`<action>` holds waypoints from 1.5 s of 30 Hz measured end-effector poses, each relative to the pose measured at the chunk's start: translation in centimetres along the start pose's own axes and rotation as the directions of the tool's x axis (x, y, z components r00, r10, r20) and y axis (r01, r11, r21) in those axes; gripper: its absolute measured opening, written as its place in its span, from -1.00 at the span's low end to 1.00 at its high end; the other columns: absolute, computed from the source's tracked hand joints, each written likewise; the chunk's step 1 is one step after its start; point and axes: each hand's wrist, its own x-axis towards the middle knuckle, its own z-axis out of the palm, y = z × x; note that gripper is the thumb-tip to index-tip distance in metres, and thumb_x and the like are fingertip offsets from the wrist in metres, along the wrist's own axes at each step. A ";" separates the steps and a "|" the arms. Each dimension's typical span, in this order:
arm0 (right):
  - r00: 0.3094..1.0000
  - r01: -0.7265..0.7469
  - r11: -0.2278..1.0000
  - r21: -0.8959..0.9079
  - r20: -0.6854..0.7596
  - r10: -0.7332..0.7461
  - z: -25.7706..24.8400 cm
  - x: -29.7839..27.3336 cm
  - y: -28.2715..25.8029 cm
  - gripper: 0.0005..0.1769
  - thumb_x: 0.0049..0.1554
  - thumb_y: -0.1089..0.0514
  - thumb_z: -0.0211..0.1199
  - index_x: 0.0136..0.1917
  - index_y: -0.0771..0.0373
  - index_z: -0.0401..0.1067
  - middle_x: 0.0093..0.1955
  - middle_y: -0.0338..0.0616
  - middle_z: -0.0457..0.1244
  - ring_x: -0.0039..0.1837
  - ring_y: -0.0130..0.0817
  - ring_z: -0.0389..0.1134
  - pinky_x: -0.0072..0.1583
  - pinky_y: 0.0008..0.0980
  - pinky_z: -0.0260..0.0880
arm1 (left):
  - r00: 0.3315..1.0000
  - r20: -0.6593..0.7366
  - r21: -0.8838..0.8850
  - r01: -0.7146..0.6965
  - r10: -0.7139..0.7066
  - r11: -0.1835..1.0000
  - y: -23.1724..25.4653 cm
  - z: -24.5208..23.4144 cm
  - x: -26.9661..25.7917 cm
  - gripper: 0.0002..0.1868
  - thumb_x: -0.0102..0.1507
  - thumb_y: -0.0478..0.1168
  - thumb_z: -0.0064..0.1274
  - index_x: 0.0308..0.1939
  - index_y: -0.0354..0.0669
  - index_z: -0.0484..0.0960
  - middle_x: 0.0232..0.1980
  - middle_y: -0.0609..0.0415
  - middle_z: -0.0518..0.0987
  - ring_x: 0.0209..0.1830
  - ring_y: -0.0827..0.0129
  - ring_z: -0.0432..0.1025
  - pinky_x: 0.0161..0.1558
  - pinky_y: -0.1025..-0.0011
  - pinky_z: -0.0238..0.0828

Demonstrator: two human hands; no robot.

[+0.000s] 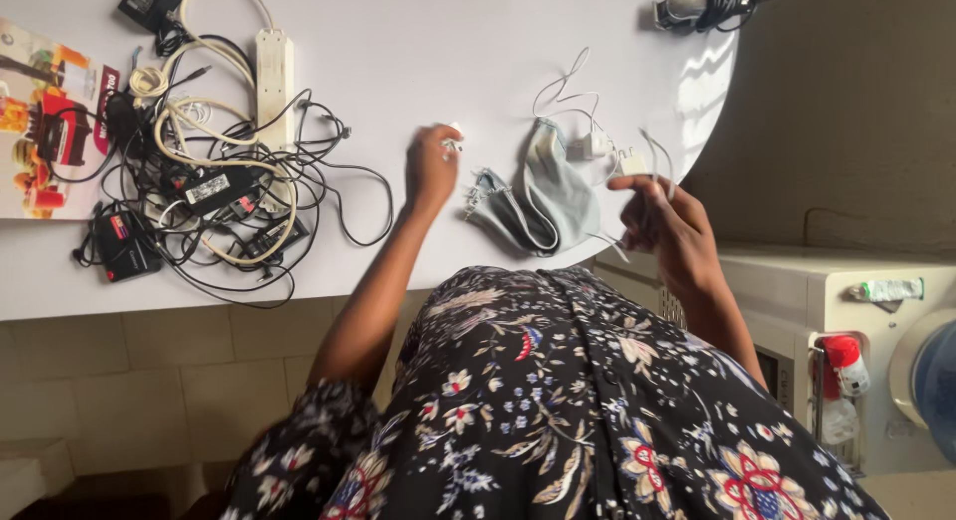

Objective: The person wipes a power adapter and a charging cable using a cloth, then plugs the adapter into a wall outlet.

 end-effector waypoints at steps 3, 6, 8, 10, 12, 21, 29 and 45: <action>0.998 0.040 0.995 -0.096 -0.039 -0.044 -0.3 -0.6 -0.2 -0.56 0.45 0.03 -0.13 0.22 0.44 0.40 -0.28 -0.27 0.18 -0.30 -0.56 0.15 -0.24 -0.55 0.17 | 0.996 -0.058 0.313 0.076 -0.061 0.947 -2.7 1.3 2.1 -0.53 0.09 -0.33 0.36 0.04 -0.09 0.56 0.09 -0.08 0.45 0.05 0.00 0.45 -0.05 0.15 0.50; 0.992 0.096 0.982 -0.160 -0.071 -0.108 -1.0 -0.8 -0.4 -0.55 0.45 0.01 -0.10 0.22 0.41 0.42 -0.29 -0.28 0.20 -0.30 -0.58 0.18 -0.25 -0.58 0.15 | 0.972 0.049 0.431 0.189 -0.232 0.882 -3.6 3.2 3.3 -0.36 0.05 -0.23 0.41 0.14 -0.10 0.44 0.18 -0.05 0.37 0.18 -0.01 0.37 -0.02 0.08 0.50; 0.988 0.125 0.985 -0.122 -0.078 -0.135 -1.3 -1.1 -0.4 -0.56 0.48 0.01 -0.09 0.23 0.40 0.44 -0.29 -0.30 0.19 -0.29 -0.61 0.16 -0.21 -0.58 0.19 | 0.967 0.010 0.484 0.219 -0.256 0.847 -4.3 4.4 3.6 -0.39 0.06 -0.20 0.41 0.12 -0.11 0.44 0.17 -0.05 0.37 0.19 -0.01 0.37 0.00 0.05 0.49; 0.984 0.137 0.984 -0.113 -0.100 -0.149 -1.7 -1.0 -0.5 -0.57 0.48 0.01 -0.09 0.23 0.39 0.44 -0.30 -0.30 0.19 -0.29 -0.62 0.17 -0.21 -0.59 0.18 | 0.968 -0.010 0.497 0.223 -0.252 0.839 -5.0 5.7 4.2 -0.41 0.07 -0.19 0.40 0.10 -0.11 0.45 0.17 -0.06 0.38 0.19 -0.01 0.37 0.01 0.05 0.50; 0.982 0.124 0.983 -0.132 -0.127 -0.141 -2.0 -0.7 -0.4 -0.57 0.47 0.01 -0.10 0.22 0.38 0.44 -0.31 -0.29 0.21 -0.30 -0.60 0.20 -0.24 -0.60 0.14 | 0.972 -0.015 0.472 0.212 -0.232 0.856 -6.2 6.5 4.2 -0.44 0.09 -0.21 0.38 0.10 -0.12 0.45 0.17 -0.06 0.38 0.19 -0.02 0.38 0.02 0.07 0.51; 0.999 0.017 0.982 -0.189 -0.034 -0.024 -0.8 1.8 -0.5 -0.58 0.42 0.03 -0.12 0.19 0.37 0.44 -0.32 -0.33 0.13 -0.32 -0.60 0.10 -0.29 -0.55 0.13 | 0.987 -0.039 0.312 0.158 -0.154 0.937 -7.9 7.3 4.7 -0.66 0.19 -0.37 0.24 0.03 -0.02 0.61 0.05 -0.14 0.55 0.03 -0.06 0.52 0.06 0.11 0.50; 0.994 0.111 0.959 -0.262 0.013 -0.111 0.4 3.6 -3.0 -0.52 0.38 -0.01 -0.13 0.44 0.29 0.21 -0.36 -0.29 0.16 -0.36 -0.57 0.10 -0.27 -0.54 0.19 | 0.855 0.518 -0.784 0.473 0.004 0.402 4.1 2.4 3.4 -0.43 0.22 -0.33 0.32 0.24 -0.09 0.38 0.03 -0.01 0.58 0.03 0.37 0.51 0.05 0.39 0.50; 0.935 0.346 0.934 -0.094 0.120 -0.334 -0.9 1.8 -3.7 -0.46 0.43 -0.04 0.02 0.42 0.47 0.34 -0.12 -0.22 0.26 -0.07 -0.53 0.24 0.04 -0.51 0.28 | 0.711 0.668 -0.694 0.489 0.219 0.528 20.1 -3.4 -2.8 -0.54 0.46 0.15 -0.02 0.20 -0.12 0.54 -0.08 -0.08 0.61 -0.10 0.40 0.50 -0.09 0.47 0.49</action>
